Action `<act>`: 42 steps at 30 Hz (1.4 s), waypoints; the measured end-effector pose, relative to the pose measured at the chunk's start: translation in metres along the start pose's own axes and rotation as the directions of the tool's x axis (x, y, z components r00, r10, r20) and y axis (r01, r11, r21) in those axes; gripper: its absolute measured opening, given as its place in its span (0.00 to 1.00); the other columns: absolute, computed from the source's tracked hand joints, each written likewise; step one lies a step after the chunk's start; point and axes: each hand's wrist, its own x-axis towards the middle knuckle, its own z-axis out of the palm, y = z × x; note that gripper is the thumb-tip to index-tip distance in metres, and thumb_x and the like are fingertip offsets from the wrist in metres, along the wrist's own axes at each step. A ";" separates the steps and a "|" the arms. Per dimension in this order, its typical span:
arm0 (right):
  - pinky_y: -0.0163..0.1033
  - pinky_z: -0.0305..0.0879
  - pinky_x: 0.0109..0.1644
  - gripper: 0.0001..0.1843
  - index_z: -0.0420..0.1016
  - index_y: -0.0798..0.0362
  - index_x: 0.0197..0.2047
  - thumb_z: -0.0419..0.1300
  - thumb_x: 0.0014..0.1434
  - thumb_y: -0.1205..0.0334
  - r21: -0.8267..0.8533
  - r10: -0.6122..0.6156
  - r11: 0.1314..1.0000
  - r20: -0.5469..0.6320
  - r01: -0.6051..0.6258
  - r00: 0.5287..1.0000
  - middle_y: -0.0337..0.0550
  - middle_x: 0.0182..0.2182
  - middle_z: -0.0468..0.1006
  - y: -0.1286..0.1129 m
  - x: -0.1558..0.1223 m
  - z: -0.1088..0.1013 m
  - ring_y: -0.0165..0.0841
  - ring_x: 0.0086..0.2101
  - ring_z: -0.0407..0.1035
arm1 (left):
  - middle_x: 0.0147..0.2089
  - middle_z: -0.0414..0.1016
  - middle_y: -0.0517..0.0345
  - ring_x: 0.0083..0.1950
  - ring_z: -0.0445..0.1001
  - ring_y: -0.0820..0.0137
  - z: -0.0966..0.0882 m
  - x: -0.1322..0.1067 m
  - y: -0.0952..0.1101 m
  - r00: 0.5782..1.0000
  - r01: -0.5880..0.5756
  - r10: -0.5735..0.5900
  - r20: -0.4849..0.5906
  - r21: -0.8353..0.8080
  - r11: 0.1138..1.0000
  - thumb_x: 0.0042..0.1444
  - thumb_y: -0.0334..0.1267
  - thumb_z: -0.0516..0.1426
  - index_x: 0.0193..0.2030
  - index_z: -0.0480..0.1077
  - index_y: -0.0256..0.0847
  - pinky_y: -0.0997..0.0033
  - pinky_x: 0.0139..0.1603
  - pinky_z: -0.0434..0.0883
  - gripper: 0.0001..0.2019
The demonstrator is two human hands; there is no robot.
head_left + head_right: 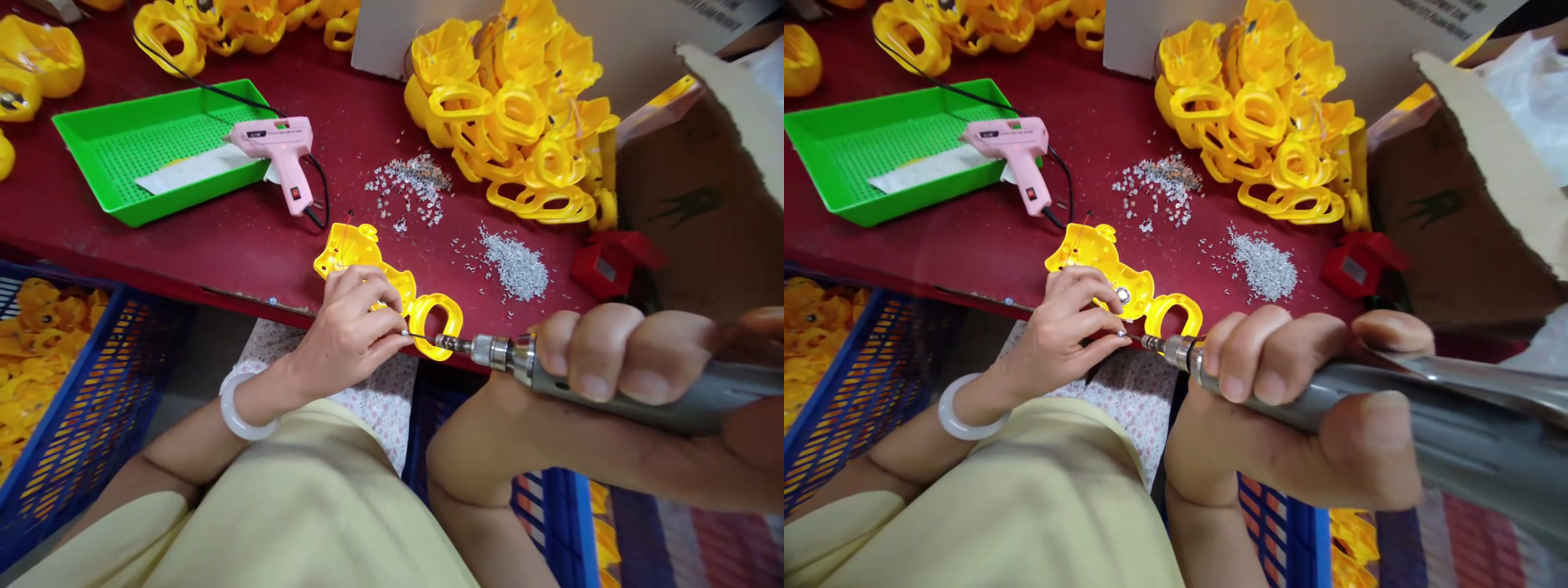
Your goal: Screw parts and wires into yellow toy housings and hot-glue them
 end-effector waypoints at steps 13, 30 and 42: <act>0.37 0.54 0.13 0.09 0.76 0.49 0.38 0.63 0.51 0.58 -0.029 -0.044 0.999 0.071 0.046 0.996 0.27 0.17 0.66 0.004 -0.001 0.001 0.24 0.13 0.54 | 0.40 0.76 0.52 0.51 0.69 0.61 0.006 -0.001 0.000 0.999 -0.031 0.028 0.025 0.111 0.993 0.61 0.38 0.58 0.31 0.73 0.38 0.53 0.52 0.62 0.09; 0.35 0.61 0.17 0.10 0.74 0.51 0.38 0.62 0.50 0.61 -0.032 -0.075 0.997 -0.017 0.075 0.997 0.27 0.18 0.67 0.023 0.004 0.010 0.24 0.15 0.59 | 0.44 0.79 0.52 0.52 0.71 0.60 0.014 -0.005 -0.016 0.999 0.009 -0.002 -0.053 0.135 0.991 0.60 0.43 0.60 0.45 0.74 0.36 0.55 0.54 0.62 0.13; 0.32 0.50 0.17 0.02 0.69 0.44 0.35 0.56 0.56 0.61 -0.231 -0.166 0.964 -0.134 0.132 0.977 0.29 0.17 0.55 0.086 0.020 0.029 0.26 0.14 0.52 | 0.42 0.81 0.56 0.51 0.73 0.63 0.021 -0.005 -0.031 0.987 -0.132 0.099 0.124 0.300 0.945 0.65 0.36 0.54 0.37 0.73 0.37 0.58 0.53 0.59 0.08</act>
